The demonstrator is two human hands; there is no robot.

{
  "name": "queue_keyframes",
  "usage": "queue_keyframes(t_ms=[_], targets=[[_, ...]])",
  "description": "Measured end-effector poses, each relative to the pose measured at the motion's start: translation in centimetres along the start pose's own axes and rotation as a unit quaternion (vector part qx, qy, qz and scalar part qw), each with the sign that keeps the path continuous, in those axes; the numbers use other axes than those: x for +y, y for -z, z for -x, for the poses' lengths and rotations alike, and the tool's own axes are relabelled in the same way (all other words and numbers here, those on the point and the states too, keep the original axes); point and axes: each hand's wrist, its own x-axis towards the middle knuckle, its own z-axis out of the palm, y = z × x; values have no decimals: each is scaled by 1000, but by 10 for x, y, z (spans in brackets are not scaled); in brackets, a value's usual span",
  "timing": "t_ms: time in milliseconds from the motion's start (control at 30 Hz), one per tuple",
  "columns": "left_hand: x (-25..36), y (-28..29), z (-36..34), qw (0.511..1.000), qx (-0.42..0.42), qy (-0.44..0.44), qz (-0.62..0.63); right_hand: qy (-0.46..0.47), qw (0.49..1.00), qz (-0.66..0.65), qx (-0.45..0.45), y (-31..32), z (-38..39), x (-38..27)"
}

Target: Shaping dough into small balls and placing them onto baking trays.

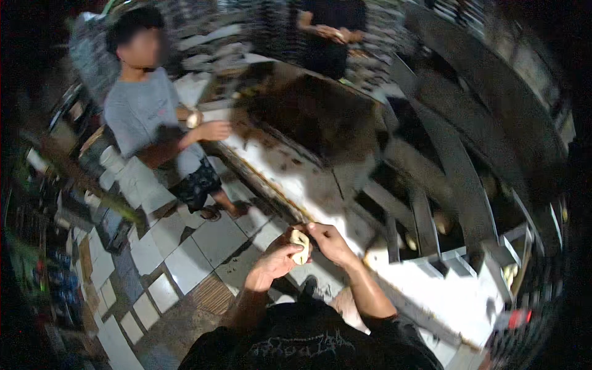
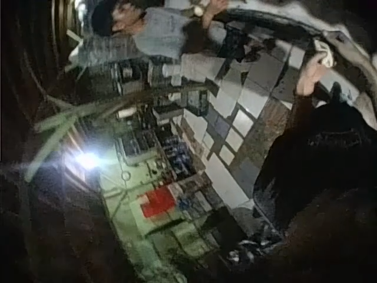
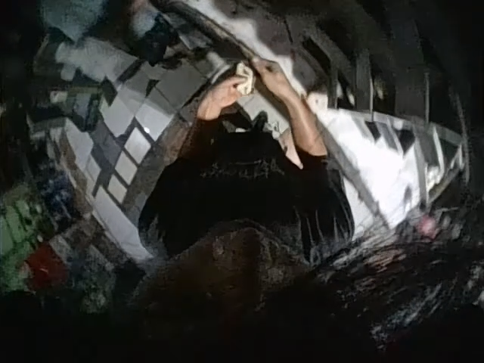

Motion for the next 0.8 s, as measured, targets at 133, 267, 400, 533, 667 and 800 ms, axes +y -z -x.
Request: queue_keyframes(t_ms=[133, 267, 400, 533, 667, 800], targets=[[-39, -34, 19, 995, 38, 67, -59, 144, 946, 292, 8, 18, 97, -42], [-107, -86, 15, 992, 69, 95, 38, 212, 822, 524, 70, 46, 195, -23], [-156, -131, 20, 967, -128, 100, -197, -91, 929, 353, 69, 100, 253, -67], [-204, -184, -7, 946, -188, 192, -181, -50, 932, 291, 210, 156, 314, -64], [-322, -247, -55, 971, -65, 107, -206, 96, 699, 565, 429, 187, 358, 13], [-427, -245, -139, 723, -164, -274, -613, 1, 713, 487, 505, 282, 396, 49]])
